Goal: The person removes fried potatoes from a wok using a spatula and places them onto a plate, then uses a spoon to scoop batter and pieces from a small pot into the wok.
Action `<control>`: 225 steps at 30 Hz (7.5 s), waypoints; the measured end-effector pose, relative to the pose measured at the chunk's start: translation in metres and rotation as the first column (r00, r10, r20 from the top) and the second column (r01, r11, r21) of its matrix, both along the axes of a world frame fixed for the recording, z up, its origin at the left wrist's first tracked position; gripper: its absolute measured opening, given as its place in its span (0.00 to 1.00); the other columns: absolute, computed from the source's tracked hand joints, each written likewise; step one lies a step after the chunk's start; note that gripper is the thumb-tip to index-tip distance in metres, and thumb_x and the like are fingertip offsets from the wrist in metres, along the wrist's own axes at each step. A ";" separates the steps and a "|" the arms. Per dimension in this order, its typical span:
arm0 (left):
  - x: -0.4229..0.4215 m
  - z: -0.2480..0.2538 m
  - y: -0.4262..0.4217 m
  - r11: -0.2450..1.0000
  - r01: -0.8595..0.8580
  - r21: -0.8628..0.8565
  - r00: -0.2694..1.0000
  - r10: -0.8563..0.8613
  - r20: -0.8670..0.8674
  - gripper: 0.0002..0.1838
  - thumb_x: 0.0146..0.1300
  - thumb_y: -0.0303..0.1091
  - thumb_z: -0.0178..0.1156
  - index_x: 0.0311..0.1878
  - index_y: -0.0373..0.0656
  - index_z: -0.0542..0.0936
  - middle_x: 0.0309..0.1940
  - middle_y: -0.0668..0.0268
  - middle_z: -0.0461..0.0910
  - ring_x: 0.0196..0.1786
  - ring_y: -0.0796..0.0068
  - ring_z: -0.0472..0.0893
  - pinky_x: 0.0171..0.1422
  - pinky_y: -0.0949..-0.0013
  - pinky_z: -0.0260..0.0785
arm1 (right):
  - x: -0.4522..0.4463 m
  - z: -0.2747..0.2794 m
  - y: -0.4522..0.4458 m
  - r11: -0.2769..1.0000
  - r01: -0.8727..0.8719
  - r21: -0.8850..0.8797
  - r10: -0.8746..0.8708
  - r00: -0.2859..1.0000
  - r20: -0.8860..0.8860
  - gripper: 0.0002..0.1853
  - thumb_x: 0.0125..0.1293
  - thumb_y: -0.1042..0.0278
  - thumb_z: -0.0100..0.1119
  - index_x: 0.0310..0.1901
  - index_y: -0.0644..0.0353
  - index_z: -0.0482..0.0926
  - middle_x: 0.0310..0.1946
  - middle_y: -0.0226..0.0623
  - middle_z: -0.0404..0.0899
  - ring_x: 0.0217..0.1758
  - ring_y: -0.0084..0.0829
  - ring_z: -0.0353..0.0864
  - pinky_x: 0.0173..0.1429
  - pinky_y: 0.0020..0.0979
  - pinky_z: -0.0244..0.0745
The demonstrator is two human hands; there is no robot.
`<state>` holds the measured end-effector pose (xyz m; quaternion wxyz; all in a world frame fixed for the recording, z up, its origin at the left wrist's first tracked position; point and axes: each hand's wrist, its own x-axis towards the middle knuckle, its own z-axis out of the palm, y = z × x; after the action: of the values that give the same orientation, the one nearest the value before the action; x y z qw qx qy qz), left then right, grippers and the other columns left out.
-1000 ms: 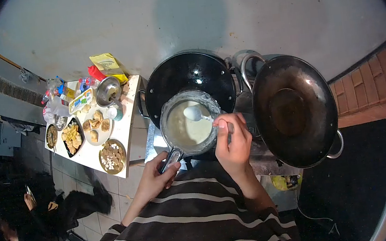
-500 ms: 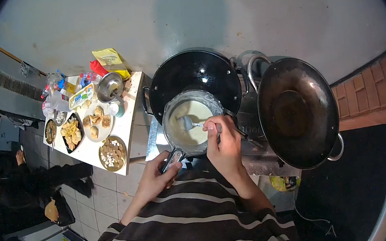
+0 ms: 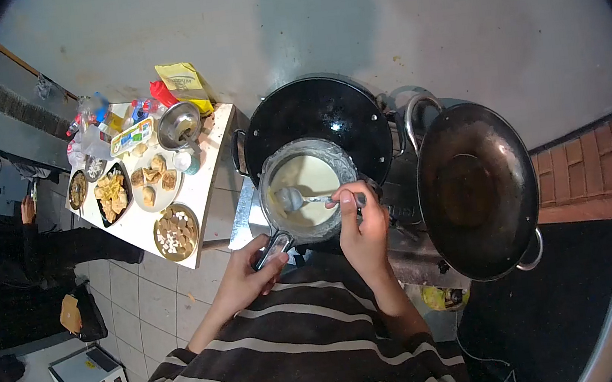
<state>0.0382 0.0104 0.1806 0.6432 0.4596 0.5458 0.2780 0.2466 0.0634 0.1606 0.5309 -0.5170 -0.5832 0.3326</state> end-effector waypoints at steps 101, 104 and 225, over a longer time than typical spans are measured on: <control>-0.123 -0.021 -0.009 0.993 -0.101 -0.064 0.981 0.111 0.161 0.10 0.69 0.33 0.63 0.38 0.37 0.74 0.17 0.73 0.71 0.15 0.87 0.67 0.18 0.77 0.54 | -0.079 0.002 -0.030 0.970 0.032 -0.240 -0.142 0.876 -0.460 0.11 0.78 0.65 0.45 0.39 0.61 0.73 0.33 0.37 0.76 0.34 0.23 0.72 0.41 0.25 0.66; -0.128 -0.025 -0.013 0.990 -0.133 -0.052 0.976 0.140 0.169 0.10 0.69 0.32 0.63 0.38 0.37 0.74 0.16 0.73 0.71 0.15 0.87 0.67 0.19 0.77 0.54 | -0.071 0.003 -0.023 0.973 0.016 -0.232 -0.131 0.860 -0.493 0.10 0.78 0.64 0.46 0.40 0.60 0.73 0.34 0.37 0.77 0.35 0.23 0.73 0.42 0.25 0.65; -0.041 0.004 -0.012 0.981 -0.195 -0.004 0.962 0.192 0.194 0.08 0.70 0.30 0.61 0.42 0.37 0.73 0.18 0.71 0.73 0.14 0.87 0.66 0.17 0.78 0.54 | -0.010 0.008 -0.012 0.960 -0.136 0.244 0.150 0.988 -0.040 0.14 0.76 0.67 0.46 0.34 0.68 0.73 0.29 0.44 0.78 0.35 0.32 0.78 0.43 0.30 0.74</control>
<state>-0.0028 -0.0020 0.1844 0.6594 0.3796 0.5208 0.3871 0.2366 0.0515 0.1689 0.5810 -0.3957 -0.6392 0.3119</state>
